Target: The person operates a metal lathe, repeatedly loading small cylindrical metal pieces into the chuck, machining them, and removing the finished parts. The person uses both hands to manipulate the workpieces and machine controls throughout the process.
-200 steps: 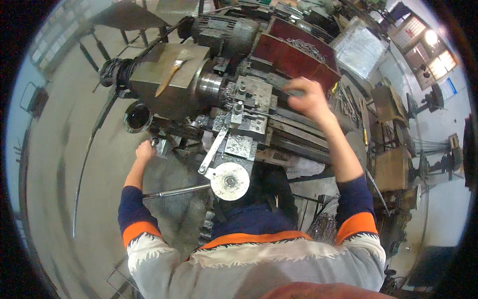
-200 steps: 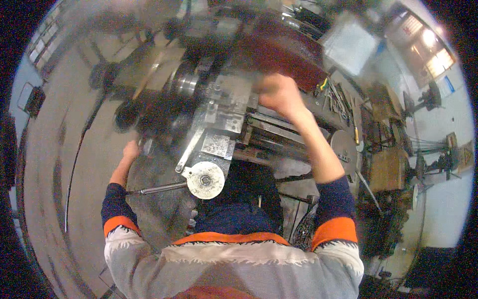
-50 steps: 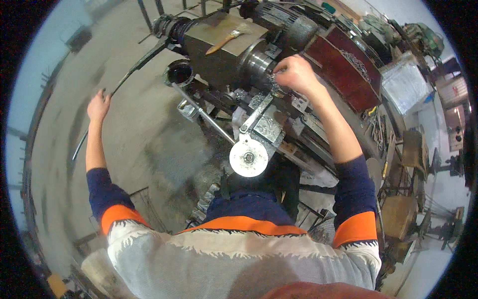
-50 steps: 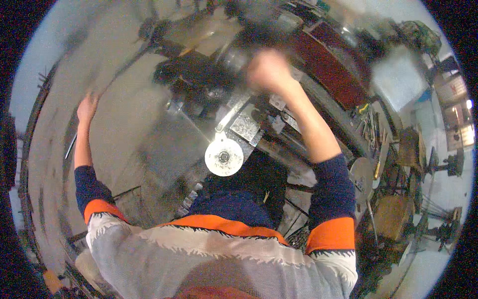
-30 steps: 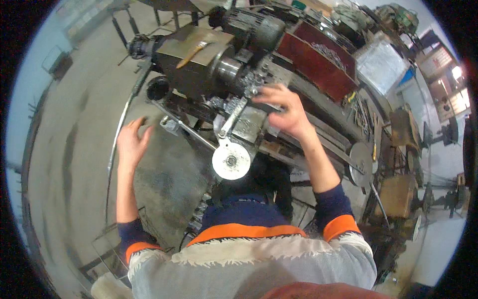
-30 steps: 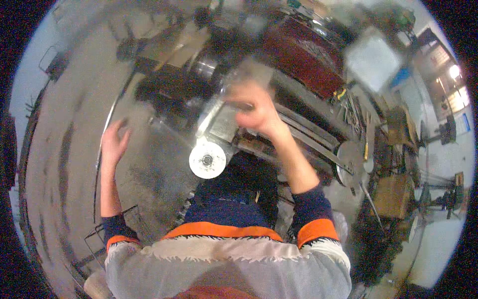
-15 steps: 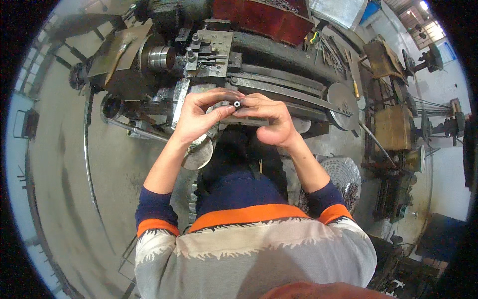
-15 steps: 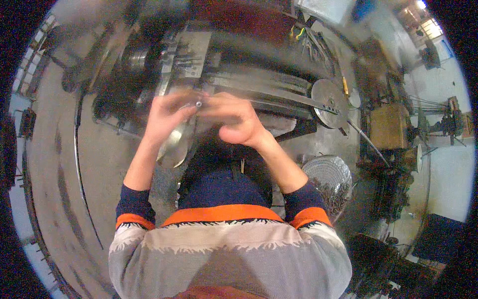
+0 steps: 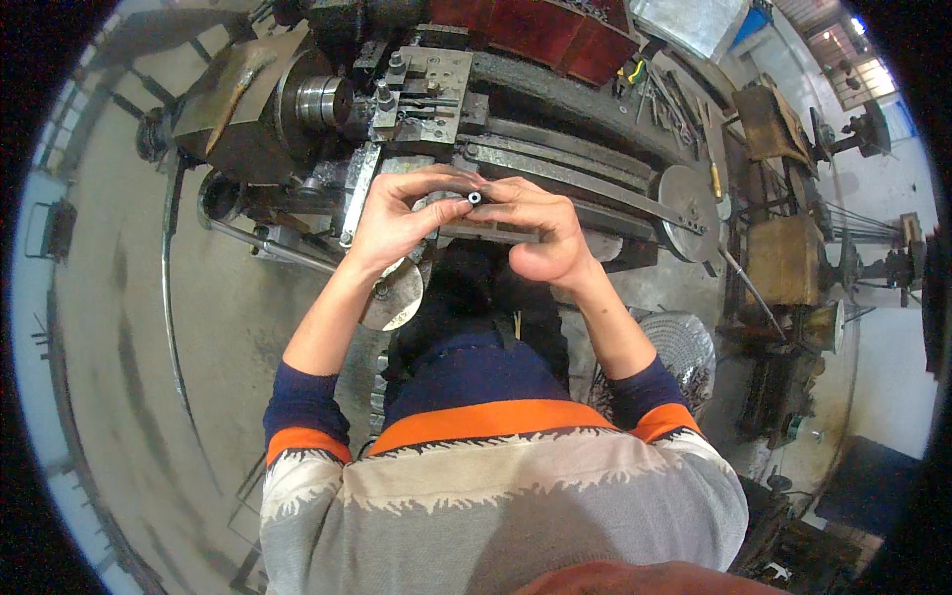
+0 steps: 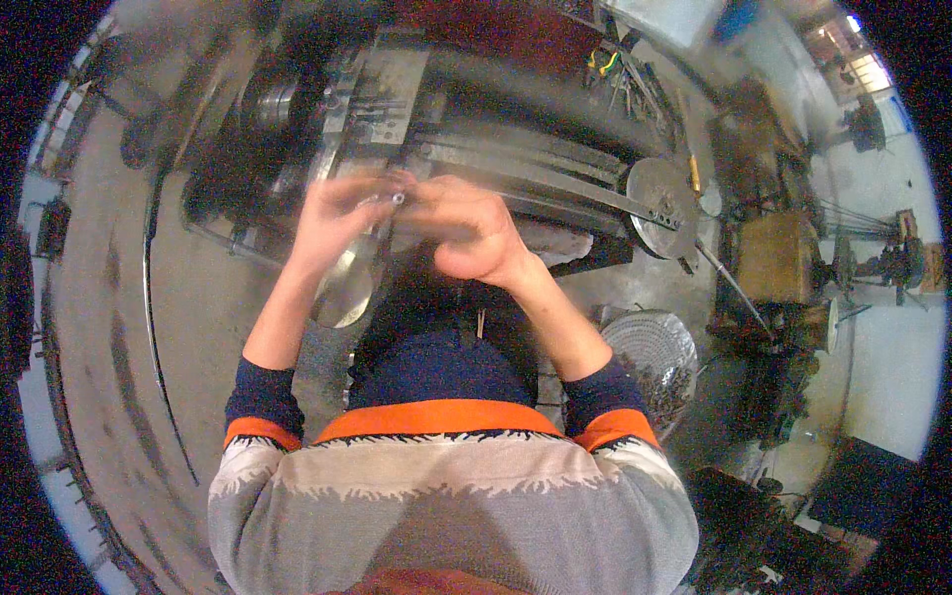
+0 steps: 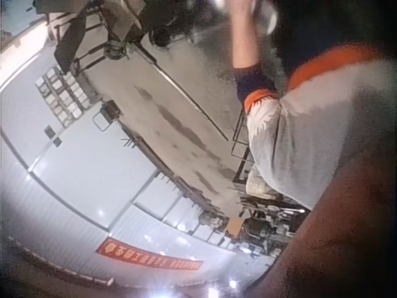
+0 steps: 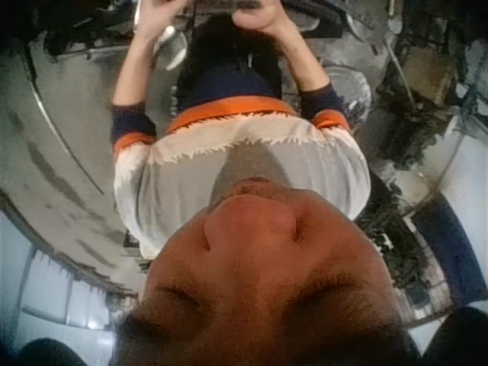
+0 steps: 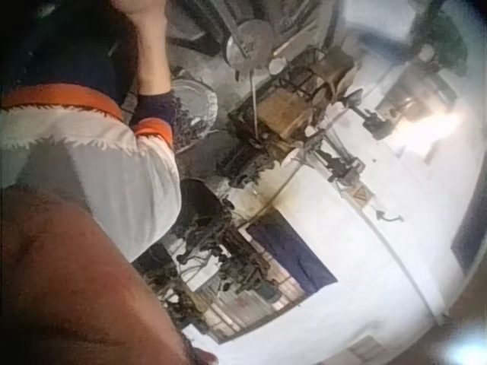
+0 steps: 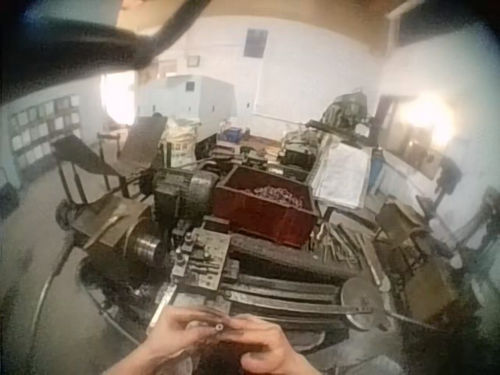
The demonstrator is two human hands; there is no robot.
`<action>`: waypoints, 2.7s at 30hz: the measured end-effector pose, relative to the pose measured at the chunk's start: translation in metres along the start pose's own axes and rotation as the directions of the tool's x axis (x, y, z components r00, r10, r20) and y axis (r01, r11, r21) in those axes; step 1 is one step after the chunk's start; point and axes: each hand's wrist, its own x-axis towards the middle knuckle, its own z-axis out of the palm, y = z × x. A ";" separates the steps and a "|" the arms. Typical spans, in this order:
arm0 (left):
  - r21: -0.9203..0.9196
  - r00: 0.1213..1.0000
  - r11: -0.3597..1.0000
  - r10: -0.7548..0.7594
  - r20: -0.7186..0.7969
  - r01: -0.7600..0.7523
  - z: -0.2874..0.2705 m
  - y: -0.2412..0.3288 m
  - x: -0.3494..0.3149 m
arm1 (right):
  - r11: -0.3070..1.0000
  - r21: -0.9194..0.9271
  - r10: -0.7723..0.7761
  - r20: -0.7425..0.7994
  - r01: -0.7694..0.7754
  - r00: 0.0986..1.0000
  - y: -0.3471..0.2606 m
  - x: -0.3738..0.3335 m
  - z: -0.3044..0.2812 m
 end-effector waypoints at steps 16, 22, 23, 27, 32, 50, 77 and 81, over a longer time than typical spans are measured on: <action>0.366 0.991 0.930 0.091 -0.103 -0.047 -0.014 -0.006 -0.007 | 0.987 -0.012 0.162 0.035 -0.161 0.986 0.007 -0.002 -0.008; 0.426 0.955 0.878 -0.102 -0.277 0.217 -0.063 0.007 -0.043 | 0.897 -0.433 0.097 0.009 -0.083 0.995 0.051 0.038 -0.101; 0.383 0.931 0.884 -0.138 -0.337 0.269 -0.070 0.003 -0.051 | 0.848 -0.486 0.242 -0.002 -0.212 0.970 0.054 0.058 -0.120; 0.274 0.917 0.922 -0.164 -0.363 0.273 -0.082 -0.005 -0.056 | 0.412 -0.819 0.324 -0.279 -0.400 0.904 0.082 0.131 -0.180; 0.401 0.914 0.870 -0.121 -0.388 0.286 -0.091 -0.018 -0.062 | 0.747 -0.516 0.205 -0.422 -0.420 0.883 0.085 0.121 -0.182; 0.742 0.942 0.580 -0.186 -0.280 0.336 -0.144 -0.105 -0.067 | -0.318 -0.042 0.637 -0.750 -0.947 -0.180 -0.060 -0.454 -0.187; 0.756 0.927 0.557 -0.331 -0.179 0.345 -0.133 -0.093 -0.066 | -0.289 -0.575 0.808 -0.575 -0.765 0.128 -0.016 -0.431 -0.093; 0.710 0.918 0.600 -0.356 -0.176 0.369 -0.142 -0.094 -0.069 | -0.066 -0.346 0.757 -0.629 -0.936 0.179 -0.021 -0.444 -0.112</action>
